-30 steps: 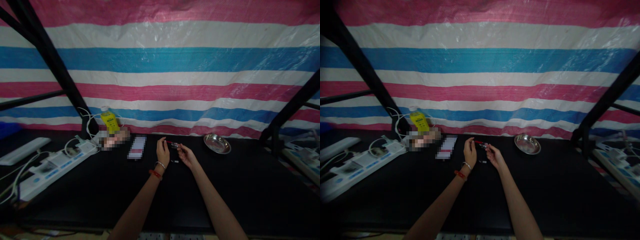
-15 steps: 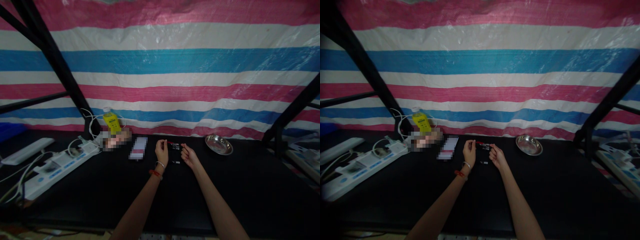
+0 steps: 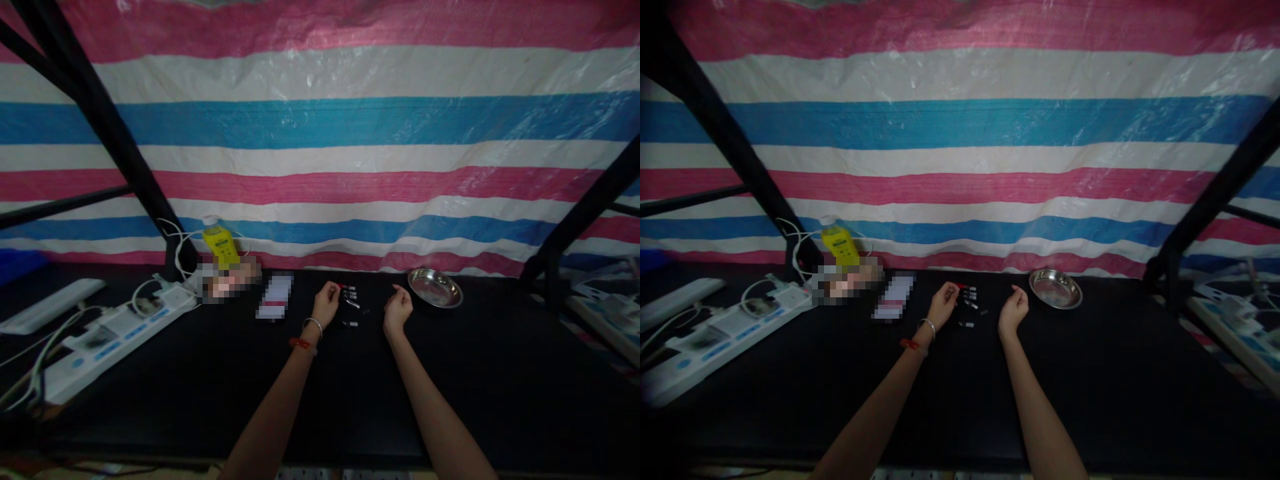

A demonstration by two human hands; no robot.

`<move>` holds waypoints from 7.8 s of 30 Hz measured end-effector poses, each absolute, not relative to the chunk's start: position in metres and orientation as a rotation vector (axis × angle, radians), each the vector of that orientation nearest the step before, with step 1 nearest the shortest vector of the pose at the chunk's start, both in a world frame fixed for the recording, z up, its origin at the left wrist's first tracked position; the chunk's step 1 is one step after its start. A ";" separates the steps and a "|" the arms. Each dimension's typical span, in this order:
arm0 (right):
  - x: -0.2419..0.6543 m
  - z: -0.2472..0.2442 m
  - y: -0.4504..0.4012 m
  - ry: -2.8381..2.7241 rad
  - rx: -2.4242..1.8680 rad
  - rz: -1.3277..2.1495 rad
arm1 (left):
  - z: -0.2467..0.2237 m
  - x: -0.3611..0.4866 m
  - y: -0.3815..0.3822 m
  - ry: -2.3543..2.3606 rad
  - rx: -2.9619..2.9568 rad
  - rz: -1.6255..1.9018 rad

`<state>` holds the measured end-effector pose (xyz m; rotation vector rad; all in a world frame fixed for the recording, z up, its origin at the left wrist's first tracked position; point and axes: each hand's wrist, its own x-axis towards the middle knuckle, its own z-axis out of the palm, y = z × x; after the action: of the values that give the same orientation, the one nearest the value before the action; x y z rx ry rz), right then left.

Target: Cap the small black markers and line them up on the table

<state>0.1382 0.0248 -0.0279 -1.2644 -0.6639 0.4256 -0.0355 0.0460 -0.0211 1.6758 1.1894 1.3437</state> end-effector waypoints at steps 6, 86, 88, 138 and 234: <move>0.139 -0.019 0.018 -0.770 -1.463 0.145 | -0.018 -0.036 0.041 1.396 1.974 1.206; 0.115 -0.011 0.000 -1.586 -1.799 -0.211 | -0.001 -0.037 0.029 2.082 2.002 1.137; 0.110 -0.007 -0.003 -1.656 -1.696 -0.192 | -0.002 -0.039 0.031 2.106 1.884 1.168; 0.111 -0.038 0.016 -1.607 -1.528 0.195 | -0.007 -0.037 0.032 1.884 1.970 1.174; 0.145 -0.010 0.009 -1.493 -1.683 0.369 | 0.003 -0.031 0.023 1.794 2.151 0.949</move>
<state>0.1454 0.0091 -0.0097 -1.6832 -1.4926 0.3693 -0.0309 0.0233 0.0025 2.1512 1.7940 0.9493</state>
